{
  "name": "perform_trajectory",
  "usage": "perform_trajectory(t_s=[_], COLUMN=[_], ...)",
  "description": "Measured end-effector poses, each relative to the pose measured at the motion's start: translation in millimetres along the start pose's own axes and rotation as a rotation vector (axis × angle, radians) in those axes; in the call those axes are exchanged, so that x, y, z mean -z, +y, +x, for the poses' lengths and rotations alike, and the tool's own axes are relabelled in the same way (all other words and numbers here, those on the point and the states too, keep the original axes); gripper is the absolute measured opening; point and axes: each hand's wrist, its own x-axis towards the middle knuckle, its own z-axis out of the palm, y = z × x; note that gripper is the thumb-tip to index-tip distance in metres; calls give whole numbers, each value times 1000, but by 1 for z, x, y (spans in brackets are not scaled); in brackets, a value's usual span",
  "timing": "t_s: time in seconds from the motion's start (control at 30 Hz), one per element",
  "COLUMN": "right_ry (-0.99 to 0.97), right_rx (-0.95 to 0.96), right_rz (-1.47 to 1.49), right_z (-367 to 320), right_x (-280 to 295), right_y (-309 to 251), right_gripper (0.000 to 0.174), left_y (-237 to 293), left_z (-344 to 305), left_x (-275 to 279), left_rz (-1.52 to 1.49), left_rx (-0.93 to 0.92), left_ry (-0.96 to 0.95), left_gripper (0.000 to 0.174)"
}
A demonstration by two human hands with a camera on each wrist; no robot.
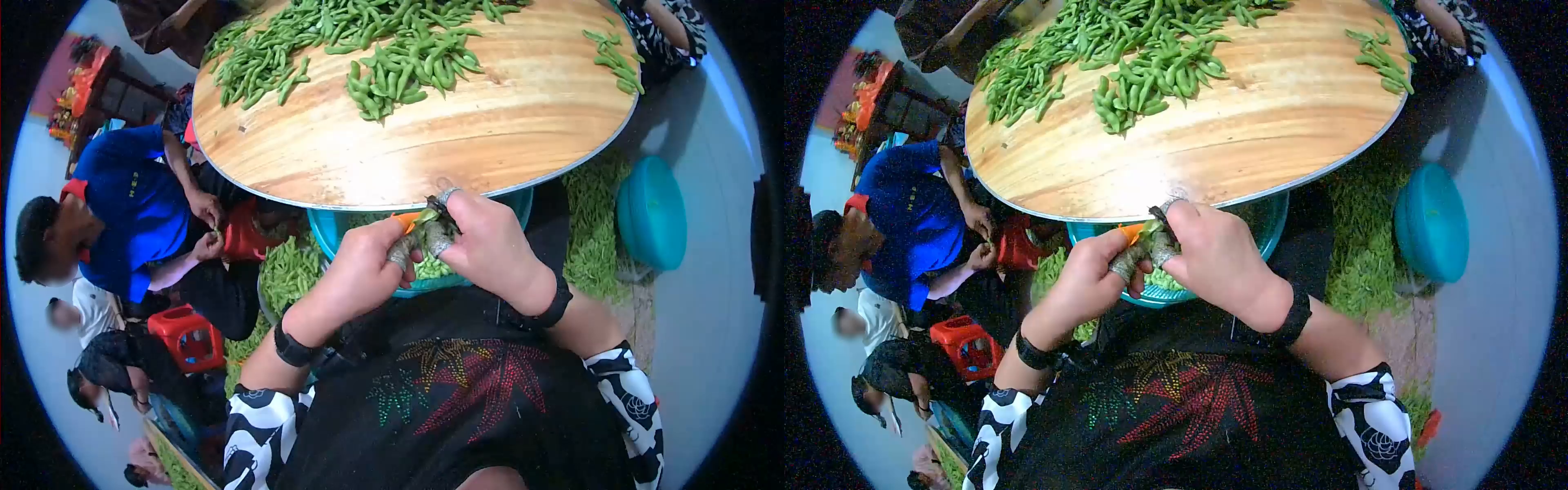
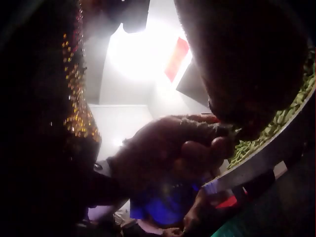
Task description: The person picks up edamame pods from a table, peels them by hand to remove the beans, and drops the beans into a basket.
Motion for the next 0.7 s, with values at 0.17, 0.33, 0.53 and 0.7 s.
perform_trajectory(t_s=[0.17,0.33,0.53,0.7], right_ry=[-82,-144,-149,13], right_rx=[-327,-340,-117,-71], right_rz=[423,328,-63,-350], right_z=[0,-2,16,92], right_x=[0,8,39,76], right_y=[5,9,9,50], right_gripper=[23,16,21,18], left_y=[-11,-19,-50,-78], left_z=[-1,4,-15,-59], left_x=[6,5,19,45], left_rz=[-399,-440,326,966], left_rx=[216,248,-32,124], left_ry=[-52,-45,18,201], left_gripper=[28,22,24,21])
